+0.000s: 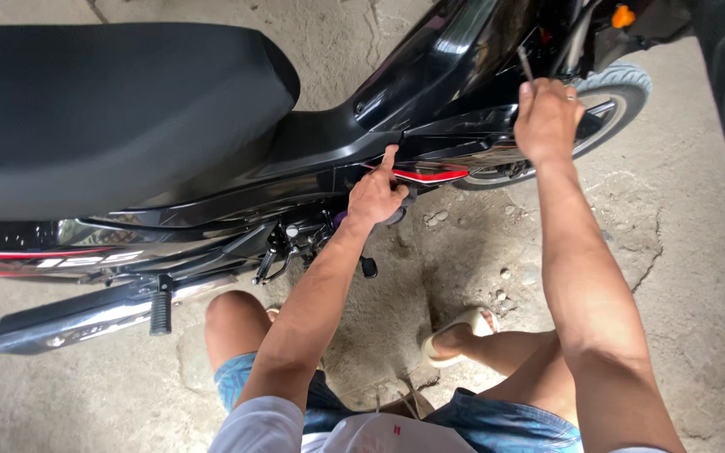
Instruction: The person uses a screwdriver to tighten screws on the body panels of a motorcycle.
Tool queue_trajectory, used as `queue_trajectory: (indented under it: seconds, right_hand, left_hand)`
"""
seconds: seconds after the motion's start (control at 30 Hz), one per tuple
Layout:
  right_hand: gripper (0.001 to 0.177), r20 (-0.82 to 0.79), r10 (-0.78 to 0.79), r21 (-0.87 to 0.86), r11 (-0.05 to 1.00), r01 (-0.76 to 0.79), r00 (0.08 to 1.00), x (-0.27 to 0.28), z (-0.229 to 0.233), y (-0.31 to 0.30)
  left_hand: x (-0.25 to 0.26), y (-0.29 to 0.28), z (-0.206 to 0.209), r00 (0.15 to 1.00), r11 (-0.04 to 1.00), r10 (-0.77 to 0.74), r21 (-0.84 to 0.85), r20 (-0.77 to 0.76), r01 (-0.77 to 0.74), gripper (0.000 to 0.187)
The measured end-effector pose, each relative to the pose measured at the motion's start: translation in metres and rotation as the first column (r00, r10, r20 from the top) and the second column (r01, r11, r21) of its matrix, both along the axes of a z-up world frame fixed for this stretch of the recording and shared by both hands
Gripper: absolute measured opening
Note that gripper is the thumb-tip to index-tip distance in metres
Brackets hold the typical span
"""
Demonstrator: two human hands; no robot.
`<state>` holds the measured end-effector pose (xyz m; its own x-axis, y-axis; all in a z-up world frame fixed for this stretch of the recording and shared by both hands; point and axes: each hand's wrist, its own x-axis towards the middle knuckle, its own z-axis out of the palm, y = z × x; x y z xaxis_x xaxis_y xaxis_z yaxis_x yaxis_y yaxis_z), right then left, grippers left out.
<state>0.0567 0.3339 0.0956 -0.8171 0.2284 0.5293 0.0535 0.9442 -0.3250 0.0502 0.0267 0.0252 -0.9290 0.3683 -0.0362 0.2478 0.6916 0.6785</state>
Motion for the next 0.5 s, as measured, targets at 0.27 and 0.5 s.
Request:
queue_trajectory:
  seconds: [0.27, 0.5]
  right_hand:
    - [0.031, -0.003, -0.034, -0.021, 0.999, 0.034, 0.999, -0.002, 0.002, 0.003]
    - [0.036, 0.119, -0.063, -0.084, 0.994, 0.073, 0.991, 0.005, 0.012, 0.000]
  left_hand:
    - [0.004, 0.000, 0.013, 0.999, 0.996, 0.008, -0.085, 0.045, -0.004, 0.094]
    - [0.003, -0.005, 0.016, 1.000, 0.995, 0.003, -0.099, -0.010, -0.004, 0.088]
